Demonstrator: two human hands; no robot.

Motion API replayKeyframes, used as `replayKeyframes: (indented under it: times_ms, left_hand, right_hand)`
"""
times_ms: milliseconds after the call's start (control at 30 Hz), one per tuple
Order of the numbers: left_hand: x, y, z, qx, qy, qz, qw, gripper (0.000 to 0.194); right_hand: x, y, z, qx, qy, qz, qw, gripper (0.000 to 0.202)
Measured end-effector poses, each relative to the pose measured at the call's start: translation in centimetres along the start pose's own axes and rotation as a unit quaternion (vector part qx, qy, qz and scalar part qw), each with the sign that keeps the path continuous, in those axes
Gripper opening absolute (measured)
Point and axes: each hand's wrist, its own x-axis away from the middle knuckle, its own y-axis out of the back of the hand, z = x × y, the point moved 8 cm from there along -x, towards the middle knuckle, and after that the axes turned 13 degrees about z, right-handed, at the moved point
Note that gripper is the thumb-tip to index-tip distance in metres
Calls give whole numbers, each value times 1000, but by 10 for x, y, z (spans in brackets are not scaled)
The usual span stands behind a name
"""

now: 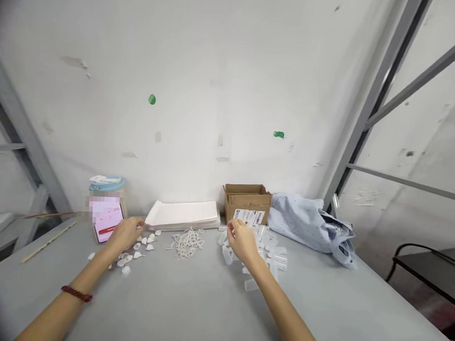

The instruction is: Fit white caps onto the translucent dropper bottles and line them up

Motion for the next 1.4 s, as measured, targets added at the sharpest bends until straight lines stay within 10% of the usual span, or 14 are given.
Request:
replayKeyframes:
  times_ms: [367, 800, 1100, 1400]
  left_hand:
    - [63, -39, -91, 280, -144, -1, 949, 24]
    - [76, -54, -101, 518, -101, 135, 839, 36]
    - [97, -61, -111, 665, -53, 142, 731, 30]
    - [99, -91, -110, 724, 7, 147, 674, 34]
  right_hand:
    - [-20, -48, 29, 111, -22, 90, 989, 21]
    - [0, -22, 28, -16, 5, 38, 999, 21]
    - [57, -22, 66, -288, 151, 13, 946, 13]
    - [64, -29, 71, -302, 168, 28, 938, 32]
